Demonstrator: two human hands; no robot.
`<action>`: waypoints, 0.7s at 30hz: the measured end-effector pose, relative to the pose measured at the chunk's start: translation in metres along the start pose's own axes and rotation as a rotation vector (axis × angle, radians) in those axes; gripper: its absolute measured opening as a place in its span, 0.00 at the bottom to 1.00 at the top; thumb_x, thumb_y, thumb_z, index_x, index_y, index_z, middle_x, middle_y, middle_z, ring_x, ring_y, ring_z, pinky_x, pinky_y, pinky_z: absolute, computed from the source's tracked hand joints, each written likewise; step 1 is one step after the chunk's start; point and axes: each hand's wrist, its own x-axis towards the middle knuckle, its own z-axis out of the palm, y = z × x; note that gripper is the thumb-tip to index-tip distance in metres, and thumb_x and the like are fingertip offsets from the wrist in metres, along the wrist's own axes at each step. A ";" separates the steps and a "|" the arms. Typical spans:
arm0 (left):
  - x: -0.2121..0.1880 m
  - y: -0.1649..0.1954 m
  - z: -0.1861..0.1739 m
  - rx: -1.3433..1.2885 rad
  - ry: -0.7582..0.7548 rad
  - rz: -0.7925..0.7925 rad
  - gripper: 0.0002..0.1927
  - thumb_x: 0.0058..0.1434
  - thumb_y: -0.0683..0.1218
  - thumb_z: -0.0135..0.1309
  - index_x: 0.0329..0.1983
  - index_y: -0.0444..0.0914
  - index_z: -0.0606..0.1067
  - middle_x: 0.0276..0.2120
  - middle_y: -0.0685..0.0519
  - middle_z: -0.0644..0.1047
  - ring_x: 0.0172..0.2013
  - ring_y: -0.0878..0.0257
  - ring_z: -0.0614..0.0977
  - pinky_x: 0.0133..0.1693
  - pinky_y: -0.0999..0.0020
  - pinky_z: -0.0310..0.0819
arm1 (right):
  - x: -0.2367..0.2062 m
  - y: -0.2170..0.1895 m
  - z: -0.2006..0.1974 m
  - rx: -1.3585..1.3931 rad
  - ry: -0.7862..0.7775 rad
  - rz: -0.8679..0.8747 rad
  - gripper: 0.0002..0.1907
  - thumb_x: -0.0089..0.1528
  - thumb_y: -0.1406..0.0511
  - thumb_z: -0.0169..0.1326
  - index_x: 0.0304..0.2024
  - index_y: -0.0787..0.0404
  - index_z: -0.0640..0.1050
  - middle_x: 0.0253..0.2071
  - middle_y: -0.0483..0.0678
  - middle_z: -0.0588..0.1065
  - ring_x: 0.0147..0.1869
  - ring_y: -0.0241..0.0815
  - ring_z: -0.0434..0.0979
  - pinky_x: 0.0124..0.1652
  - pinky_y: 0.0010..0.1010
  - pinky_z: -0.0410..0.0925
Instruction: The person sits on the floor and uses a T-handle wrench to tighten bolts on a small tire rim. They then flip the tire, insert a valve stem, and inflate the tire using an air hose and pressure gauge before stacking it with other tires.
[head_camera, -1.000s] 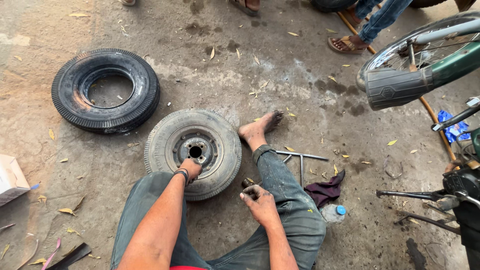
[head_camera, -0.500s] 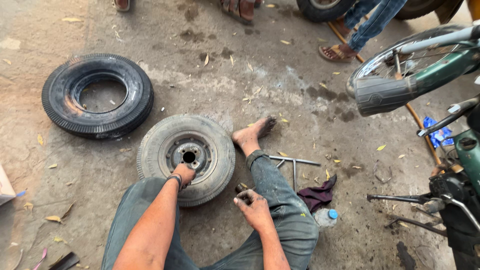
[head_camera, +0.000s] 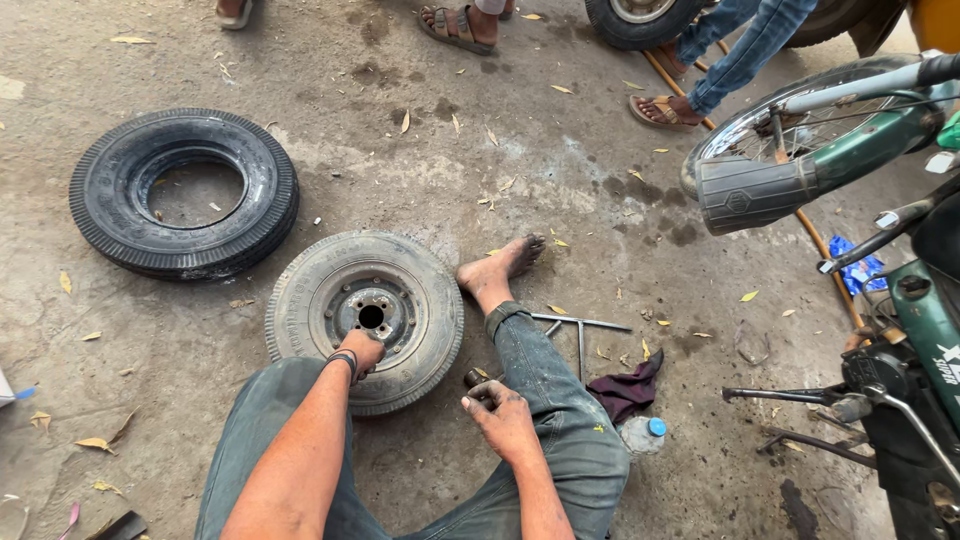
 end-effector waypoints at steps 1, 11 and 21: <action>0.001 0.000 0.000 0.004 -0.001 -0.005 0.07 0.57 0.41 0.51 0.24 0.33 0.73 0.17 0.48 0.71 0.14 0.60 0.69 0.17 0.62 0.57 | 0.000 0.000 0.000 0.000 0.002 0.007 0.16 0.57 0.59 0.64 0.42 0.63 0.83 0.29 0.47 0.80 0.33 0.35 0.78 0.37 0.29 0.72; 0.006 -0.003 0.001 0.000 0.003 0.038 0.07 0.55 0.40 0.53 0.23 0.31 0.74 0.17 0.47 0.72 0.14 0.59 0.70 0.17 0.61 0.58 | 0.000 -0.002 -0.001 -0.003 -0.009 0.006 0.17 0.57 0.58 0.64 0.43 0.63 0.83 0.29 0.48 0.80 0.33 0.35 0.78 0.37 0.30 0.72; -0.004 0.007 -0.004 0.192 -0.063 0.017 0.11 0.58 0.42 0.50 0.27 0.29 0.77 0.21 0.43 0.78 0.17 0.55 0.77 0.20 0.58 0.66 | -0.002 -0.005 -0.002 0.006 -0.014 0.050 0.16 0.57 0.59 0.64 0.43 0.62 0.83 0.29 0.48 0.80 0.33 0.36 0.77 0.36 0.30 0.71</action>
